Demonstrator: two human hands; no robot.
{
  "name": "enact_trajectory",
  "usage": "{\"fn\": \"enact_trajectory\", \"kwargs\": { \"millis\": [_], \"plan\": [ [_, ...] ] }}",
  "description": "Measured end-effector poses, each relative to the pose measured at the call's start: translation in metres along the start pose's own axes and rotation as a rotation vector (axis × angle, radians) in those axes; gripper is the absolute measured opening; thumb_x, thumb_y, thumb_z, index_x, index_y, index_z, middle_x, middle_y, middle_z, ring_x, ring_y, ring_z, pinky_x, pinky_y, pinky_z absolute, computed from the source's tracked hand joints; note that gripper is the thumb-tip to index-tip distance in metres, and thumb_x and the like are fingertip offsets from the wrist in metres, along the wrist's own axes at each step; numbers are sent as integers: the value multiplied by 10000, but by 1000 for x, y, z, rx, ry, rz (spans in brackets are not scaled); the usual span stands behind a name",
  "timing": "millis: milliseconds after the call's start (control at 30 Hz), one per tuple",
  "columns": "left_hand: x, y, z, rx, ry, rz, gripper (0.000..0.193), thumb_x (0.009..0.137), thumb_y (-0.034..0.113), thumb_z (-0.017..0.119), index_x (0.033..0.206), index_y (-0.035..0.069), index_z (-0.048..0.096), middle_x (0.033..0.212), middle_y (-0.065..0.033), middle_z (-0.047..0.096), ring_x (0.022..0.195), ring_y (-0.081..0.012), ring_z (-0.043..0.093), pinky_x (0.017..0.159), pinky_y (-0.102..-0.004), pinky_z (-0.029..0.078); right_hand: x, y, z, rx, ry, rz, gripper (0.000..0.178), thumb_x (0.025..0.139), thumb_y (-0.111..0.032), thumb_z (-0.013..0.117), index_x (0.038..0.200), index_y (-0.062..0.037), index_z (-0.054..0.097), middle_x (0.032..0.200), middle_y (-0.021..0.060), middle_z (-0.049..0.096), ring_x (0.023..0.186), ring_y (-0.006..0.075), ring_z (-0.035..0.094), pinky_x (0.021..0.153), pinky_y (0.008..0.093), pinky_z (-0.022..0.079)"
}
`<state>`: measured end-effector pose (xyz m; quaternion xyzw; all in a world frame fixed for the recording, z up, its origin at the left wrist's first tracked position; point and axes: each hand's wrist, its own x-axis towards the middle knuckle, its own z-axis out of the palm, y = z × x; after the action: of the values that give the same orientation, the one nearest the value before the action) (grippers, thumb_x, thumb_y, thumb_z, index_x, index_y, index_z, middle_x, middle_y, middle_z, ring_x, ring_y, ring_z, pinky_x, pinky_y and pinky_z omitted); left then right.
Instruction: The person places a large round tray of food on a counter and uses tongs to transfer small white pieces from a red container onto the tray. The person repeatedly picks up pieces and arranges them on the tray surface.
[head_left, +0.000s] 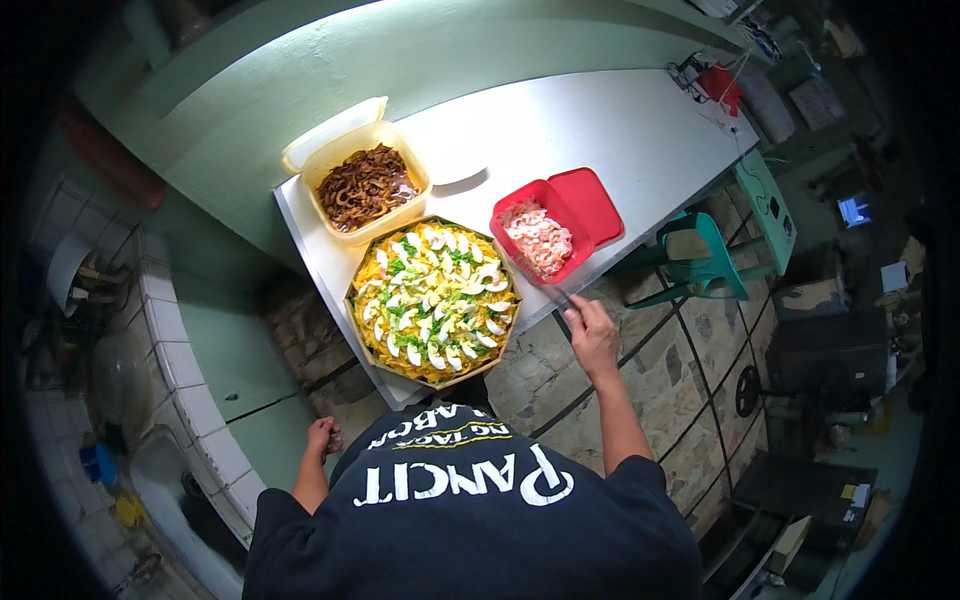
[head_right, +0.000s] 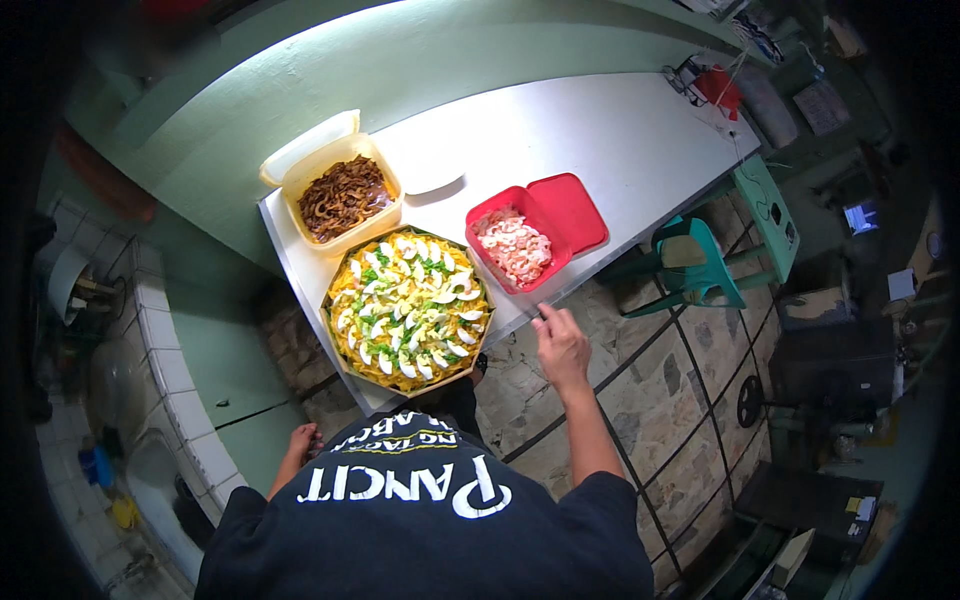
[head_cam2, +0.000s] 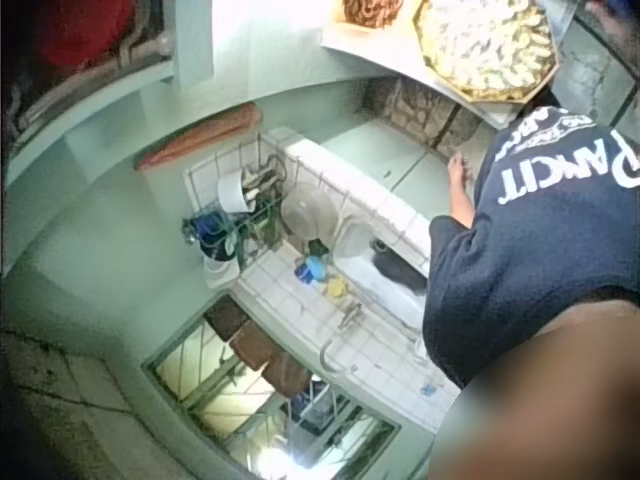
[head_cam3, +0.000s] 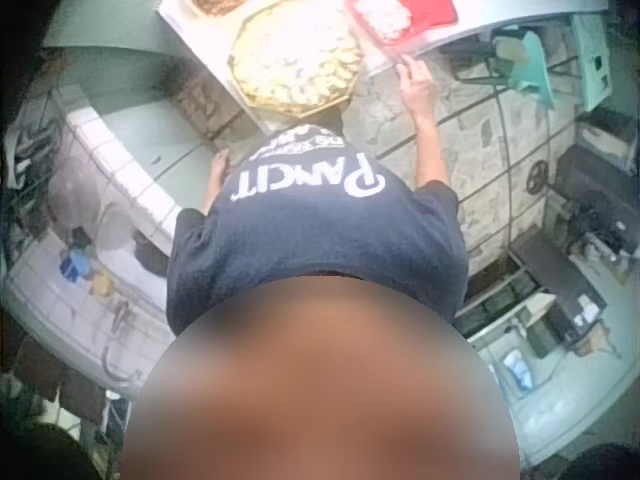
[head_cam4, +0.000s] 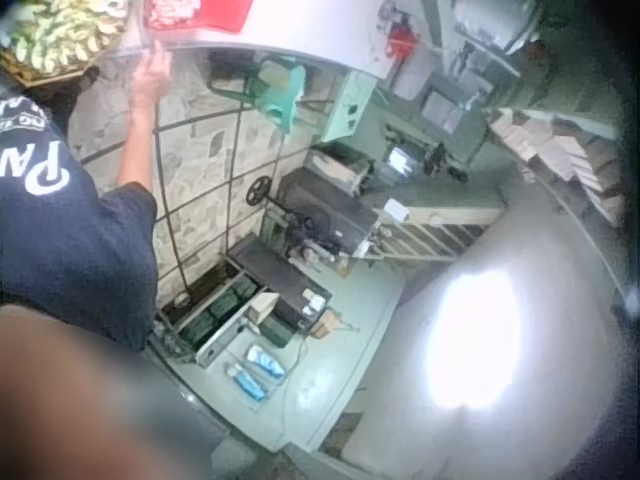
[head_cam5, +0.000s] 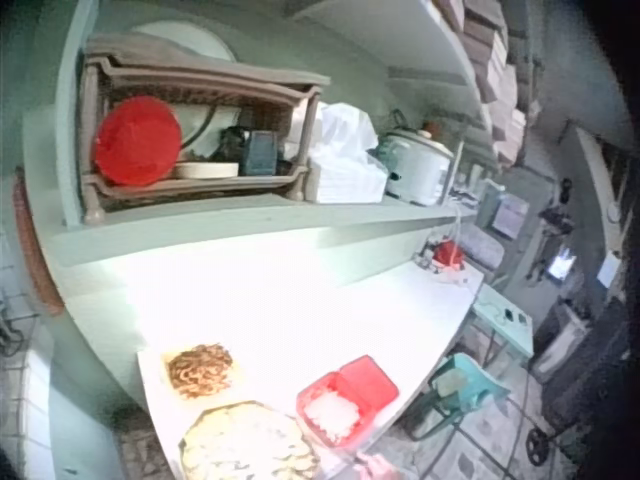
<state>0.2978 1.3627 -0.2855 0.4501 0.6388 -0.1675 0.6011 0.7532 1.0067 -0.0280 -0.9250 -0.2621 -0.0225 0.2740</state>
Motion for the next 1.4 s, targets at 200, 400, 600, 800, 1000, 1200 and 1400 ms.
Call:
{"fn": "enact_trajectory", "kwargs": {
  "millis": [200,400,600,800,1000,1200,1400],
  "plan": [
    [-1,-12,0,34,-7,37,265,973,371,530,1177,205,558,906,4,622,680,-163,613,606,-364,479,66,64,-9,-216,70,140,216,918,-214,585,1040,-52,659,988,164,660,884,397,637,747,488,502],
    [-19,-17,4,-19,1,85,257,975,358,529,1182,209,560,920,4,624,710,-161,616,618,-362,472,102,74,7,-410,-32,-7,233,923,-258,581,1030,-58,631,963,163,646,828,420,643,714,514,508],
    [-17,-18,-12,-56,30,25,256,974,347,531,1182,201,565,922,3,629,710,-154,619,629,-368,478,98,76,0,-302,37,26,195,933,-214,562,1017,-68,660,974,153,669,826,406,652,708,499,510],
    [-17,-41,-15,-76,24,-6,256,974,342,521,1182,200,565,920,15,633,694,-142,619,607,-347,487,51,12,0,243,-64,-11,186,924,-162,601,1022,-30,688,891,157,680,788,300,668,704,394,510],
    [-23,-44,-22,-115,54,2,237,978,336,506,1162,206,578,922,22,632,707,-137,618,594,-330,487,-1,-86,65,291,-183,-395,181,898,-150,639,1048,-50,663,833,104,636,719,267,637,634,358,487],
    [-38,-54,-18,-147,73,-8,252,981,339,499,1183,217,590,939,23,637,711,-137,618,595,-329,485,-12,-101,75,18,-133,-708,253,864,-164,660,1109,-106,638,804,52,581,688,224,580,610,372,443],
    [-42,-69,-24,-148,78,-41,269,980,331,506,1209,213,584,944,23,638,711,-136,620,598,-329,487,-16,-102,65,27,-306,-668,247,860,-176,669,1098,-114,639,823,62,593,725,258,608,628,376,470]
  ]
}}
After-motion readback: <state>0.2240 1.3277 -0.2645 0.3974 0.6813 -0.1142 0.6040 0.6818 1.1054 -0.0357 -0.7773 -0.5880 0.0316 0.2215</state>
